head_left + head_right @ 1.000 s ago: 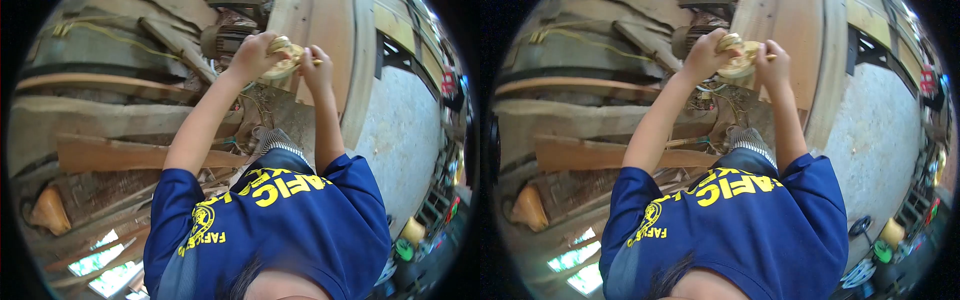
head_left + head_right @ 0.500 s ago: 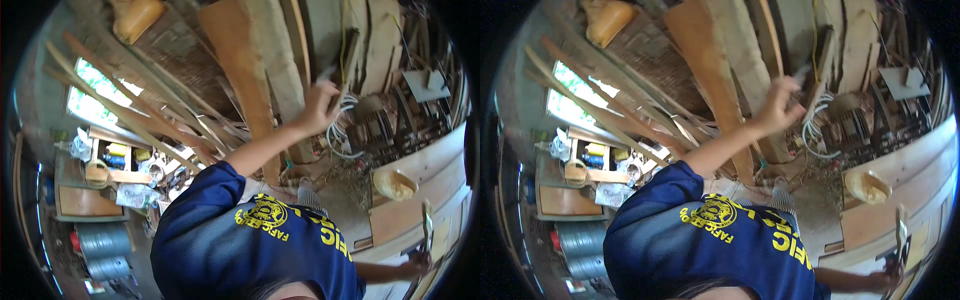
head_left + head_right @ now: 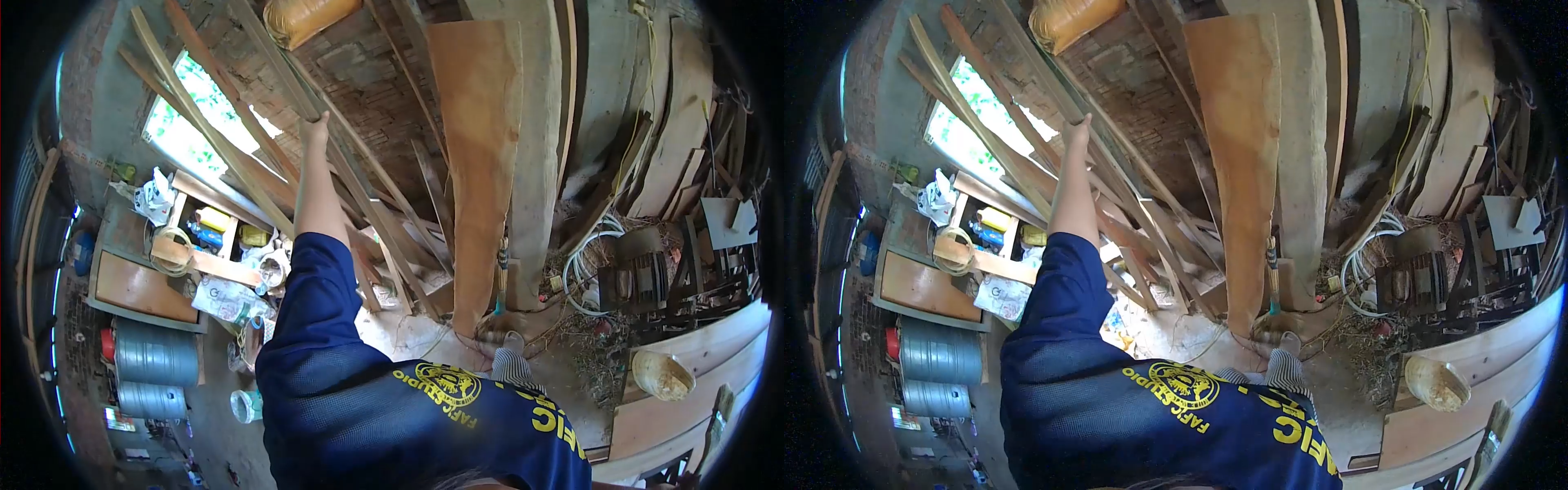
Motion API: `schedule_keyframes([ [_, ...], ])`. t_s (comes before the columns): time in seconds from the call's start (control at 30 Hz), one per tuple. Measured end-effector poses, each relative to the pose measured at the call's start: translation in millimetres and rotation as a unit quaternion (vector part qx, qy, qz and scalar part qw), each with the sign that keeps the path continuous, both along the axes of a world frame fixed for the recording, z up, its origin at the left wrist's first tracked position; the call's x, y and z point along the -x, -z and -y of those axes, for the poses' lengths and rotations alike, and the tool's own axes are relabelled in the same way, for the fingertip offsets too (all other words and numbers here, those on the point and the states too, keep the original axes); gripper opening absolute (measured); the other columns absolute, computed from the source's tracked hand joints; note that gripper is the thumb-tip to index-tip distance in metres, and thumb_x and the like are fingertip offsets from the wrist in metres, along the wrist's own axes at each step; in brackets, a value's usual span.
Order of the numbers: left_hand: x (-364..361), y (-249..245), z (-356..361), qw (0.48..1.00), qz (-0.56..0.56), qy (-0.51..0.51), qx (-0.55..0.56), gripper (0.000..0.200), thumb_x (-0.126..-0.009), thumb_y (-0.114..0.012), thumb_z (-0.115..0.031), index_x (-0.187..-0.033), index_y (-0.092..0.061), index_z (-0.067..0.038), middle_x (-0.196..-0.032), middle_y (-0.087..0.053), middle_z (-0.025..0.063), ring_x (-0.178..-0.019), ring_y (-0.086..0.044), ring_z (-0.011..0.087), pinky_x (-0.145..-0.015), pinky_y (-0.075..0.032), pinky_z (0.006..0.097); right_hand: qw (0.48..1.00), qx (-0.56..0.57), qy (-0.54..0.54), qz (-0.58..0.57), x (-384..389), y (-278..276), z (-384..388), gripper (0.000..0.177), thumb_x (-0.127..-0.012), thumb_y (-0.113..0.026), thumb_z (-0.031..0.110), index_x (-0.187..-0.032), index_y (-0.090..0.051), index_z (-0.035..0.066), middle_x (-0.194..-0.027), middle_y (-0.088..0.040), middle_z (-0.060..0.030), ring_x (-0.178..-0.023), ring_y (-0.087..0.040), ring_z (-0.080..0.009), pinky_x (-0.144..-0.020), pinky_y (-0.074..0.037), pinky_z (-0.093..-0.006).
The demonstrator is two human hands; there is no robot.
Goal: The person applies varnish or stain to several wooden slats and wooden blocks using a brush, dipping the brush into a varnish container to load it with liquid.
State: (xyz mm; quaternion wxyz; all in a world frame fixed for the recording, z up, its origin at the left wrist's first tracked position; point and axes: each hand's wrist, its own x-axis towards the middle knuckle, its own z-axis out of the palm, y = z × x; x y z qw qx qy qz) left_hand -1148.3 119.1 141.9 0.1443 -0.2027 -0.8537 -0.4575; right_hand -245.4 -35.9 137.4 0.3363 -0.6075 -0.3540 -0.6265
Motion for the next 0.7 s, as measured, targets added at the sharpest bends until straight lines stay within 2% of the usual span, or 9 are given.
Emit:
schedule_keyframes([
  [0.07,-19,-17,21,0.998,-0.013,0.042,0.034,0.054,-0.072,-0.071,-0.038,-0.104,-0.055,0.002,-0.097,-0.063,0.0175,-0.093,-0.061,0.0293,-0.082,-0.046,0.0381,0.747,-0.153,-0.495,-0.416,56,-25,-26,0.032,-0.091,-0.046,0.030,-0.070,-0.048,0.006,-0.058,-0.046,-0.0046,-0.053,-0.046,-0.0160,-0.045,-0.039,-0.0272],
  [0.17,-36,-22,59,0.982,-0.156,-0.020,0.107,0.037,-0.071,-0.073,-0.034,-0.085,-0.060,-0.002,-0.084,-0.065,0.0122,-0.077,-0.062,0.0241,-0.070,-0.047,0.0352,0.735,-0.090,-0.469,-0.482,65,-20,-50,0.032,-0.089,-0.048,0.035,-0.070,-0.049,0.010,-0.056,-0.044,-0.0026,-0.048,-0.044,-0.0162,-0.045,-0.043,-0.0301],
  [0.27,-21,-20,101,0.976,-0.170,0.093,-0.098,0.024,-0.074,-0.069,-0.021,-0.068,-0.055,-0.003,-0.066,-0.057,0.0065,-0.053,-0.047,0.0110,-0.055,-0.042,0.0271,0.614,-0.014,-0.643,-0.457,46,6,-90,0.014,-0.082,-0.051,0.013,-0.077,-0.057,0.002,-0.065,-0.055,-0.0097,-0.057,-0.053,-0.0191,-0.050,-0.047,-0.0290],
  [0.33,-33,-40,130,0.974,-0.194,0.073,-0.086,0.029,-0.077,-0.070,-0.025,-0.076,-0.054,-0.001,-0.081,-0.059,0.0106,-0.070,-0.052,0.0125,-0.064,-0.043,0.0284,0.517,0.041,-0.735,-0.438,34,27,-115,0.011,-0.078,-0.053,-0.001,-0.082,-0.063,-0.003,-0.072,-0.062,-0.0145,-0.063,-0.060,-0.0210,-0.053,-0.049,-0.0282],
  [0.4,-54,-57,117,0.937,-0.283,0.089,-0.187,0.039,-0.074,-0.070,-0.026,-0.098,-0.055,0.002,-0.104,-0.057,0.0177,-0.089,-0.055,0.0196,-0.072,-0.046,0.0348,0.588,0.030,-0.672,-0.450,47,42,-155,0.019,-0.081,-0.047,0.006,-0.081,-0.063,-0.004,-0.067,-0.062,-0.0158,-0.058,-0.059,-0.0199,-0.048,-0.048,-0.0250],
  [0.47,-51,-70,107,0.977,0.141,0.160,-0.023,0.087,-0.070,-0.074,-0.033,-0.131,-0.026,0.006,-0.132,-0.037,0.0250,-0.118,-0.043,0.0286,-0.091,-0.039,0.0348,0.606,0.013,-0.638,-0.476,91,45,-193,0.027,-0.084,-0.044,0.015,-0.081,-0.063,-0.004,-0.070,-0.062,-0.0150,-0.059,-0.060,-0.0180,-0.043,-0.044,-0.0227],
  [0.53,-93,-76,67,0.994,0.084,0.061,0.011,0.100,-0.068,-0.074,-0.042,-0.136,-0.019,0.007,-0.136,-0.033,0.0268,-0.126,-0.036,0.0318,-0.097,-0.035,0.0333,0.510,0.043,-0.675,-0.531,155,25,-210,0.042,-0.090,-0.036,0.029,-0.079,-0.058,-0.004,-0.077,-0.061,-0.0150,-0.057,-0.055,-0.0196,-0.048,-0.046,-0.0258],
  [0.6,-54,-39,25,0.990,-0.137,0.009,-0.025,0.062,-0.071,-0.071,-0.035,-0.118,-0.050,0.000,-0.121,-0.050,0.0229,-0.114,-0.049,0.0313,-0.086,-0.044,0.0374,0.484,0.018,-0.676,-0.555,203,13,-218,0.040,-0.091,-0.036,0.030,-0.078,-0.055,-0.003,-0.077,-0.060,-0.0139,-0.056,-0.055,-0.0174,-0.046,-0.045,-0.0234],
  [0.7,-18,-5,31,0.988,-0.124,0.041,0.081,0.028,-0.072,-0.065,-0.021,-0.093,-0.057,-0.007,-0.099,-0.060,0.0163,-0.091,-0.057,0.0307,-0.077,-0.047,0.0396,0.363,-0.009,-0.719,-0.592,239,13,-212,0.032,-0.091,-0.043,0.029,-0.077,-0.055,0.002,-0.076,-0.059,-0.0092,-0.053,-0.052,-0.0138,-0.044,-0.041,-0.0217],
])
